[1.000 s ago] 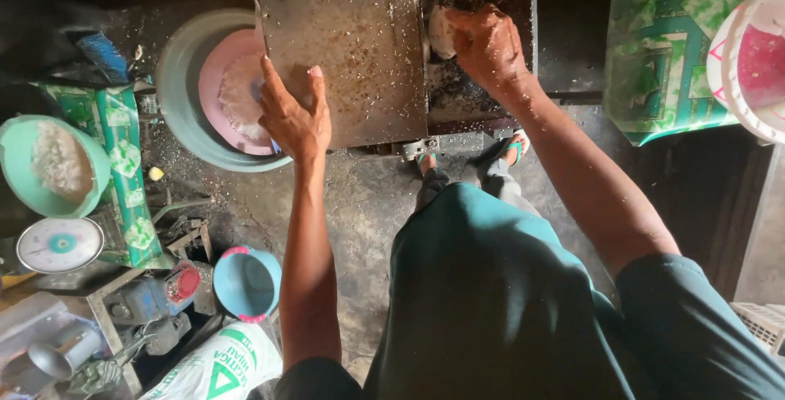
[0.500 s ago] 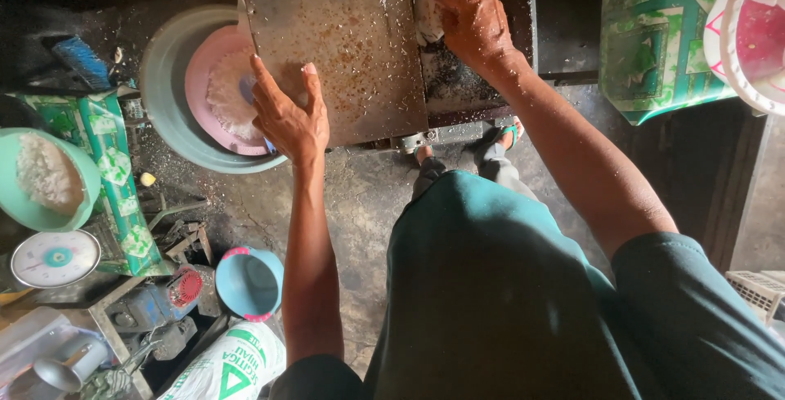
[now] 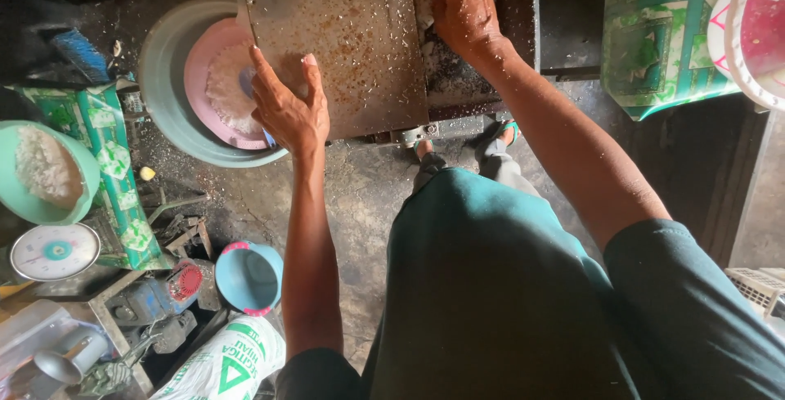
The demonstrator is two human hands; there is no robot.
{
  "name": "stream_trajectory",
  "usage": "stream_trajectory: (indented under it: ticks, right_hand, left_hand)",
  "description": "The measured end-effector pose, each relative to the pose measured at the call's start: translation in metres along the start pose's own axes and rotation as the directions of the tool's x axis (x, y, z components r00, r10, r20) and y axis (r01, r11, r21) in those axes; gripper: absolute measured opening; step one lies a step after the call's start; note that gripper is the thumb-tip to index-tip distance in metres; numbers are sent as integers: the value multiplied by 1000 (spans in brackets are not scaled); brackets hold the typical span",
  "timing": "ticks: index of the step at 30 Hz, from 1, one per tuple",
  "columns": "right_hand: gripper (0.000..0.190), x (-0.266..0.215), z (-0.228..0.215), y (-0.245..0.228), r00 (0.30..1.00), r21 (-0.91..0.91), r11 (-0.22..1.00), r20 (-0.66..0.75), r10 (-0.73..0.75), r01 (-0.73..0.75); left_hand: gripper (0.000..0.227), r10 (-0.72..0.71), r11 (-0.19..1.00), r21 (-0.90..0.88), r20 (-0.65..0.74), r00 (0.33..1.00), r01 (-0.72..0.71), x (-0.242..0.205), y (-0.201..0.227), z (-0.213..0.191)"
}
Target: The person scrapes a white powdery substance from a machine chute into a pink bowl using a blue scoop. They then transfer the contents to a weighing scale and subsequently feed white chunks into a metal grinder, pushing them through with their hand.
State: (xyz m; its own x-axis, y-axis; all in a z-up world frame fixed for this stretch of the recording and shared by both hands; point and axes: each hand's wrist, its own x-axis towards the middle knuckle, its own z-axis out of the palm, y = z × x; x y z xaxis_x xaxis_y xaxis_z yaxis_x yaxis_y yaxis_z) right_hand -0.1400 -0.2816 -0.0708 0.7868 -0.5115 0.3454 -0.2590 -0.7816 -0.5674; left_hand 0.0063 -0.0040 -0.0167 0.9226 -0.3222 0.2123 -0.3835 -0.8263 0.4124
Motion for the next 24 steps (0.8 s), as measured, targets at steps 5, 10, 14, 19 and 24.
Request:
stream_trajectory:
  ticks: [5,10,14,19,24]
  right_hand:
    - [37,6,-30,-9,947,247,921,189,258,-301]
    - [40,-17,-106,-38,962,129,980,247,117,-153]
    - [36,-43,-105,-73,949,128,981,300,100,-144]
    - [40,-59,-65,-69,970,53,986,197,143,-156]
    - [39,-60,-41,-59,928,57,950,243,284,-306]
  left_hand:
    - [81,3,1000,8,-12,1000,-3,-2,-5,2]
    - [82,-4,1000,-4,6,1000,4,-1,-5,1]
    - [82,0,1000,-19,16,1000,0,-1,-4,-2]
    - [80,21,999,-24,-1,1000,-21,-1,0,-5]
    - [79,23,1000,-12,25,999,-23,2,0,-11]
